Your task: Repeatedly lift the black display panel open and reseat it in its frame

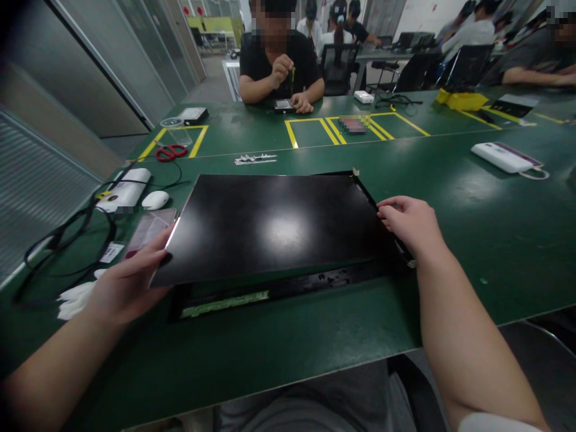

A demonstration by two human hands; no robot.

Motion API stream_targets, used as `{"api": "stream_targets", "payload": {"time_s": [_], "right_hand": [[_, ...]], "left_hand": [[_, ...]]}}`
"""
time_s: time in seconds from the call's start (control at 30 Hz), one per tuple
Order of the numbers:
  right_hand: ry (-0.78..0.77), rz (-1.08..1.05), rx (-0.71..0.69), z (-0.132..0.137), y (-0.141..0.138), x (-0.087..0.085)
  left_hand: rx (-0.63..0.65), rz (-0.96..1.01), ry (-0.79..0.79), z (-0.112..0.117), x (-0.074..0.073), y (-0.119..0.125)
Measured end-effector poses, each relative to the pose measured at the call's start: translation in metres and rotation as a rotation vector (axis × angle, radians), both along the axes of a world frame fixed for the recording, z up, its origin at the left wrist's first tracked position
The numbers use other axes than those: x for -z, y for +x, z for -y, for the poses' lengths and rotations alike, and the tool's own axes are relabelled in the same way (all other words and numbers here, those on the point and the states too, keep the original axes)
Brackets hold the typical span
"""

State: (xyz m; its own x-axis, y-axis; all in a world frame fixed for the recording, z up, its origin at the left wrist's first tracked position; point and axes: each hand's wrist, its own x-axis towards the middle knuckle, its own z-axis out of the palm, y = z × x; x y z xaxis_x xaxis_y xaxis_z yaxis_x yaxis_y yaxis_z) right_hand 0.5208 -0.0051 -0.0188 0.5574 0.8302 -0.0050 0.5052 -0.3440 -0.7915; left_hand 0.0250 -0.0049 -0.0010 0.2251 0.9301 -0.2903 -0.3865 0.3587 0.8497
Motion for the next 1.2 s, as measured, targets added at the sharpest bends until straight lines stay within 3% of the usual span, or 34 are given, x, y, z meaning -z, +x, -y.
{"api": "stream_targets", "payload": {"time_s": [0.1,0.37,0.77,1.0,1.2], "right_hand": [[-0.043,-0.069,0.082,0.000,-0.012,-0.008],[-0.062,-0.176,0.053,0.002,-0.023,-0.020],[0.028,-0.135,0.032,0.000,-0.004,-0.012],[-0.092,0.060,0.036,0.000,-0.005,-0.013],[-0.113,0.075,0.042,0.001,-0.005,-0.014]], "left_hand": [[0.016,0.004,0.013,-0.002,0.003,-0.002],[0.030,-0.028,0.021,0.001,0.000,0.002],[-0.024,-0.134,0.005,0.003,-0.011,0.012],[0.031,-0.105,0.041,0.004,-0.005,0.006],[0.044,-0.096,0.031,0.004,0.000,0.005]]}}
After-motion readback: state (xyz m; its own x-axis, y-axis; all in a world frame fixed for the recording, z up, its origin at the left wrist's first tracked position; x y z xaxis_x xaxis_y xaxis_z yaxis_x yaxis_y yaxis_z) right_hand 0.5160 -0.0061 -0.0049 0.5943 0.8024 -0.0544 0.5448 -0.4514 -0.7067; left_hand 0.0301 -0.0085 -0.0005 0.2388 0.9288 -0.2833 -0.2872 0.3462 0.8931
